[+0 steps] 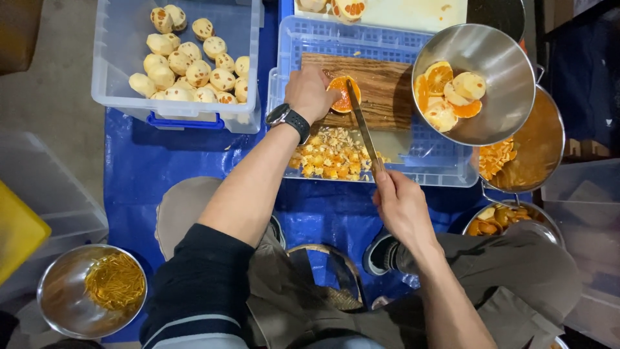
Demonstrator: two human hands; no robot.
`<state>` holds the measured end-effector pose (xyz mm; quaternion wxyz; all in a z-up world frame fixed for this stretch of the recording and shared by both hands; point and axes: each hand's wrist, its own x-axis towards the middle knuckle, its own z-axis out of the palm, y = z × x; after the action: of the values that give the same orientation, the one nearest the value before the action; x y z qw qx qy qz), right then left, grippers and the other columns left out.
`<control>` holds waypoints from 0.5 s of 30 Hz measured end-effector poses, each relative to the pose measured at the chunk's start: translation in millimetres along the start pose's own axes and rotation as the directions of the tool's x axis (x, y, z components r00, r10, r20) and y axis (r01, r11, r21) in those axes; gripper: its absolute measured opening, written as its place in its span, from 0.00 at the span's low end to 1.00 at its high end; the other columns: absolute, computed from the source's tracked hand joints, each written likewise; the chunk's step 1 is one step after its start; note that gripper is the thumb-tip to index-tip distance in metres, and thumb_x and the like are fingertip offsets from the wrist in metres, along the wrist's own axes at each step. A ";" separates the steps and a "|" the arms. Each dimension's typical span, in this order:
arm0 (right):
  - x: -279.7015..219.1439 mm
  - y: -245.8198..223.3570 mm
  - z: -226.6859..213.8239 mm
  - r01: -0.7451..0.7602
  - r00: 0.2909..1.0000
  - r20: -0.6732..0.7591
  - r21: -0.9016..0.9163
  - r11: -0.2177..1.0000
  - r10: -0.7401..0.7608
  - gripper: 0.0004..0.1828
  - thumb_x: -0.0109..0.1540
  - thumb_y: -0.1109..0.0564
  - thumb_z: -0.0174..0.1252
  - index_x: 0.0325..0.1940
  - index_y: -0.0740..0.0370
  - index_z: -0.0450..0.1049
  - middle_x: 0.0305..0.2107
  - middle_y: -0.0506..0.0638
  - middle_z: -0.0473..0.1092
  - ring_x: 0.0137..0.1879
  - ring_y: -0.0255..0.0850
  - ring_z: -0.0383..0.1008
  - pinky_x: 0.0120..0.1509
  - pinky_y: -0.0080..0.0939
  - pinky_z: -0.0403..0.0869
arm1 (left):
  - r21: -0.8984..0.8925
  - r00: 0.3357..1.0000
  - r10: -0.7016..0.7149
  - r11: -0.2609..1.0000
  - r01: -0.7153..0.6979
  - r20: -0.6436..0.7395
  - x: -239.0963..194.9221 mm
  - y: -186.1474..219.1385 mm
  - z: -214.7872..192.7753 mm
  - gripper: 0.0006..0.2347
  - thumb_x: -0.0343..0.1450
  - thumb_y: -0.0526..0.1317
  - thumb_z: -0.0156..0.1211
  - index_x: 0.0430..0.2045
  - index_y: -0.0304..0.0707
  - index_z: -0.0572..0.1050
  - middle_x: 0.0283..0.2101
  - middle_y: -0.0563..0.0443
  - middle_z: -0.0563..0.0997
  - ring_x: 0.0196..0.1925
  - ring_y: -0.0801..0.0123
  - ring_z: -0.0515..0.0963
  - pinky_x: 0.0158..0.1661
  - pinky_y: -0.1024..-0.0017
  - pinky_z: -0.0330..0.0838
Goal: The person sits cross-legged on a blue tarp and uses a knife to peel and slice oranges on a wooden cutting board. They place the orange peels into a metal bowl and the sliced orange segments into a separate metal bowl.
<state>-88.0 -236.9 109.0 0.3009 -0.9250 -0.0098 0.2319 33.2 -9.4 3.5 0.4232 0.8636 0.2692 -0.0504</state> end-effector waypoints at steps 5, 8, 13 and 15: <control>18.4 -9.3 -0.9 0.001 0.997 0.079 0.008 1.000 -0.002 0.25 0.73 0.43 0.39 0.32 0.58 0.71 0.22 0.48 0.73 0.26 0.43 0.70 0.35 0.47 0.66 | 0.019 1.000 0.013 1.000 -0.014 0.028 -18.5 16.3 -21.8 0.30 0.70 0.43 0.77 0.04 0.50 0.56 0.13 0.58 0.62 0.21 0.64 0.68 0.23 0.61 0.61; 7.6 -18.9 -5.3 -0.066 0.995 0.078 -0.011 0.998 0.066 0.29 0.72 0.40 0.40 0.29 0.61 0.73 0.24 0.51 0.75 0.32 0.46 0.73 0.42 0.50 0.67 | 0.007 0.999 0.004 1.000 -0.004 0.046 -21.5 19.3 -27.2 0.29 0.71 0.44 0.75 0.04 0.51 0.56 0.15 0.57 0.64 0.23 0.64 0.70 0.26 0.60 0.63; -30.8 -3.2 -12.2 -0.139 0.985 0.101 0.000 0.990 0.139 0.23 0.73 0.43 0.42 0.35 0.58 0.74 0.23 0.47 0.70 0.28 0.40 0.66 0.35 0.45 0.64 | 0.004 0.999 -0.011 1.000 0.011 0.038 -19.3 17.5 -24.4 0.27 0.69 0.44 0.76 0.06 0.51 0.57 0.17 0.57 0.66 0.26 0.64 0.72 0.26 0.60 0.65; -36.3 -0.7 -12.1 -0.132 0.988 0.082 -0.029 0.991 0.134 0.23 0.71 0.44 0.43 0.38 0.58 0.78 0.25 0.48 0.74 0.30 0.41 0.71 0.37 0.46 0.67 | -0.014 0.999 -0.021 1.000 0.022 0.027 -16.6 14.8 -22.4 0.26 0.68 0.44 0.77 0.08 0.51 0.59 0.20 0.57 0.68 0.26 0.65 0.72 0.26 0.62 0.68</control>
<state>-115.0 -248.7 133.4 0.2732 -0.9166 0.0366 0.2898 23.4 -6.8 33.4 0.4323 0.8569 0.2731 -0.0645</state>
